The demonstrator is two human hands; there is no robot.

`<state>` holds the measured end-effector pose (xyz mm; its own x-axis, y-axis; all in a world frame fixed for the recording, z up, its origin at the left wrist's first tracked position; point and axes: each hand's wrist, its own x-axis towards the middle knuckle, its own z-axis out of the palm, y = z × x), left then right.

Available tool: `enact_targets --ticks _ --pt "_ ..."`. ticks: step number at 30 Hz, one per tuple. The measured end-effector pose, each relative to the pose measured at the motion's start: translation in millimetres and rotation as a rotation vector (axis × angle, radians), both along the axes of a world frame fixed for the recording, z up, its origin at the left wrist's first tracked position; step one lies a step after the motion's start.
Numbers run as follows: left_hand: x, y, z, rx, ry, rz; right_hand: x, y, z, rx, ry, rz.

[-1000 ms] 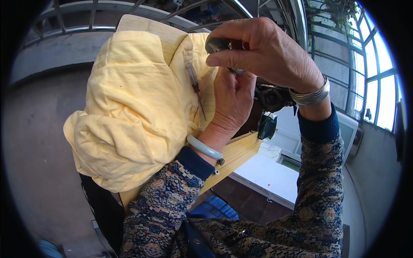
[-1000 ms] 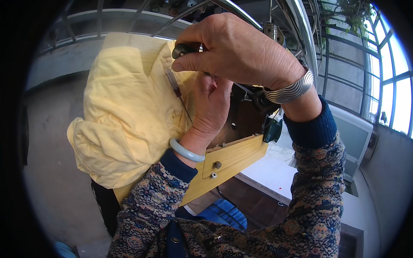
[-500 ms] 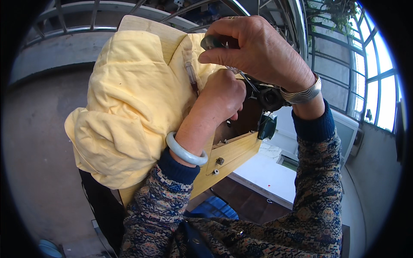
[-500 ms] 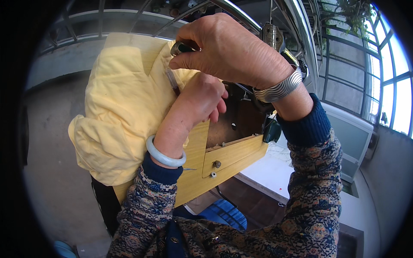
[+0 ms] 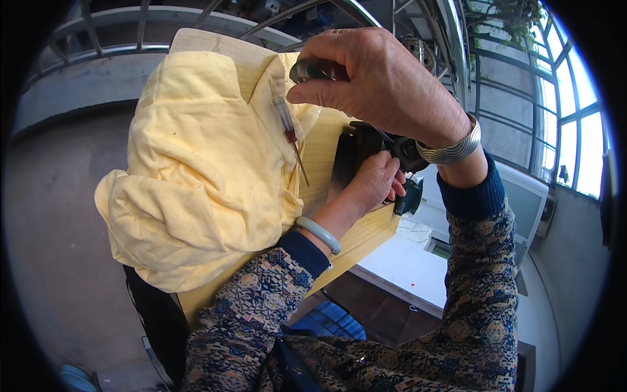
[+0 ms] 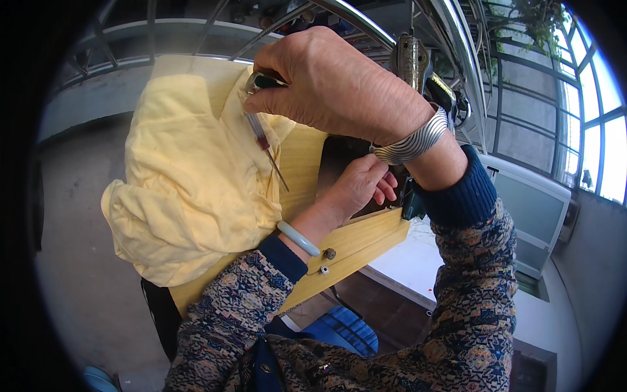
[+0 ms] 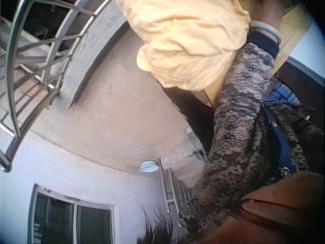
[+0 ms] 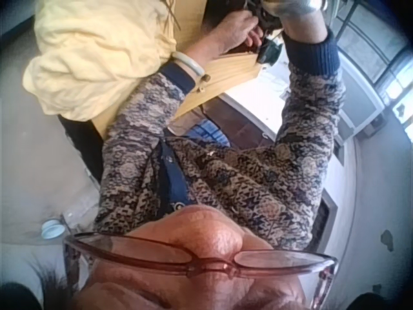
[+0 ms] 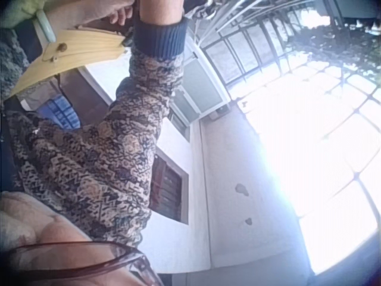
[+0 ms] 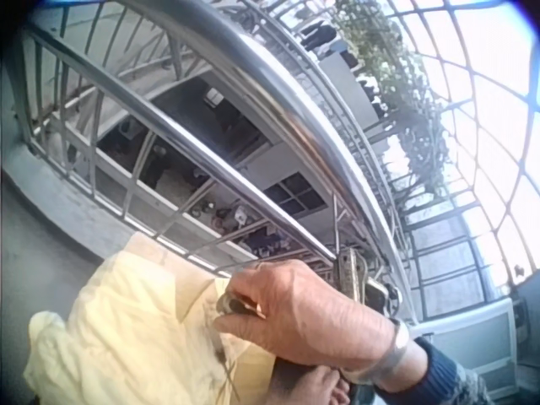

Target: The person uses a screwdriver to adjust and tighten components on a sewing machine. They repeatedly loosen and tighten screws on the machine's head and base, occasionally repositioning the machine and wiping the surface with a cloth.

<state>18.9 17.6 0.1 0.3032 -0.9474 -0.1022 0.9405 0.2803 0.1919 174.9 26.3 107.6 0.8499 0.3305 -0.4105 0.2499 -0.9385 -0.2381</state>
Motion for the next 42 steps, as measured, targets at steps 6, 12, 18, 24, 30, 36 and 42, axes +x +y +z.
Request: enact_targets --ticks 6,12,18,24,30,36,42 --pt "-6 -6 2 0.083 -0.125 0.05 0 -3 -7 0.02 -0.015 0.003" --pt "-10 -2 1 0.062 -0.145 0.102 -3 1 -7 0.009 -0.063 0.074" --pt "-11 -2 2 0.02 -0.022 0.084 -6 6 -1 -0.1 -0.124 0.14" --pt "-6 4 4 0.046 -0.147 0.126 -2 -3 2 0.018 0.065 0.108" --pt "-5 3 3 0.035 -0.141 0.079 -2 -10 12 0.066 0.154 0.076" --pt "-5 5 5 0.063 -0.12 0.054 -1 1 17 0.044 0.327 0.048" --pt "-3 4 5 0.064 -0.166 0.08 3 -4 19 -0.004 0.344 0.175"
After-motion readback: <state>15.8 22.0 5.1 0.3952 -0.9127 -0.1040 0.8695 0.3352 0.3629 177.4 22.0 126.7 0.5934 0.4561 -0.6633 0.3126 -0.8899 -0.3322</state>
